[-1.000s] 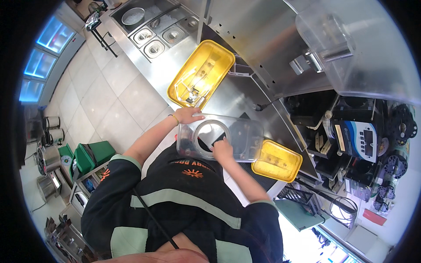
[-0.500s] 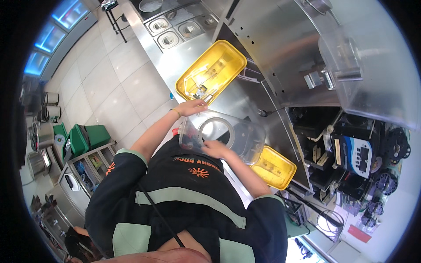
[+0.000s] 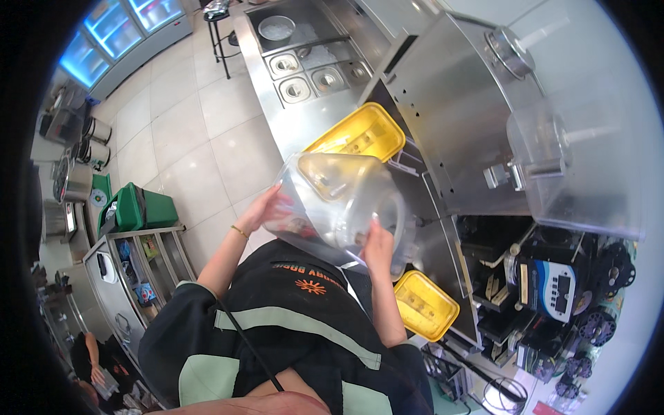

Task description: The person disassembles a juice dispenser by removing the dispensing nozzle and main container, handling a yellow tray and various internal components by hand.

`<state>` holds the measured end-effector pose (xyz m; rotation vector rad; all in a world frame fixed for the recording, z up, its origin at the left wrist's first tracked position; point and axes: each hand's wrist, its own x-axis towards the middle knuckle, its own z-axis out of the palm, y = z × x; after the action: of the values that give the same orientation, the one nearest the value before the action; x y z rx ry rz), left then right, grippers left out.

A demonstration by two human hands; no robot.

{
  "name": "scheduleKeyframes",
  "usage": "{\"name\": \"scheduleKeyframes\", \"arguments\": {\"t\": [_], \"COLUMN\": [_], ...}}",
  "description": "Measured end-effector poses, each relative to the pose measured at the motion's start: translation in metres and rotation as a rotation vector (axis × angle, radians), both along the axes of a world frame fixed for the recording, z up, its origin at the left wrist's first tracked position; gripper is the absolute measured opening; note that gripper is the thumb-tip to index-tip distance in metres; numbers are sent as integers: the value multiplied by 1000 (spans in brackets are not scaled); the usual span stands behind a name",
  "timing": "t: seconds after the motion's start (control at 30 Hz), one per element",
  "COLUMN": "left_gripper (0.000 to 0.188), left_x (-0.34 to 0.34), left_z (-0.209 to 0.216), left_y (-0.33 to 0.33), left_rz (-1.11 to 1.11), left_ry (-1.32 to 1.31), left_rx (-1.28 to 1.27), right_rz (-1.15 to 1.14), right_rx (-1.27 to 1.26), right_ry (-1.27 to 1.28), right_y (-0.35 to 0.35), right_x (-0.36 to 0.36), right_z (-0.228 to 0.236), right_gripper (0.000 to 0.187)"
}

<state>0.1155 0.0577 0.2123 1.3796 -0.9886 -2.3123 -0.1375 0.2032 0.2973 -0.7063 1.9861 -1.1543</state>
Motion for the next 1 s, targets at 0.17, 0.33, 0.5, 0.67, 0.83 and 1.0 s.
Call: {"name": "scheduleKeyframes", "arguments": {"t": [0.17, 0.33, 0.5, 0.67, 0.83, 1.0], "left_gripper": [45, 39, 34, 30, 29, 30], "left_x": [2, -1, 8, 13, 2, -4], "left_z": [135, 193, 250, 298, 312, 288], "left_y": [-47, -53, -10, 50, 88, 91], "left_rz": [52, 128, 67, -88, -285, -240], "left_ry": [-122, -404, -343, -239, -171, -108], "left_rx": [-443, -758, -1318, -2059, -2649, -2833], "right_rz": [-31, -28, 251, 369, 564, 505], "right_rx": [-224, -435, -349, -342, -409, -456], "right_ry": [-250, -386, -305, -1267, -1862, -1787], "right_y": [15, 21, 18, 31, 25, 1], "right_x": [18, 46, 56, 50, 60, 64], "right_z": [32, 24, 11, 27, 4, -2], "right_gripper": [54, 54, 71, 105, 94, 94]}}
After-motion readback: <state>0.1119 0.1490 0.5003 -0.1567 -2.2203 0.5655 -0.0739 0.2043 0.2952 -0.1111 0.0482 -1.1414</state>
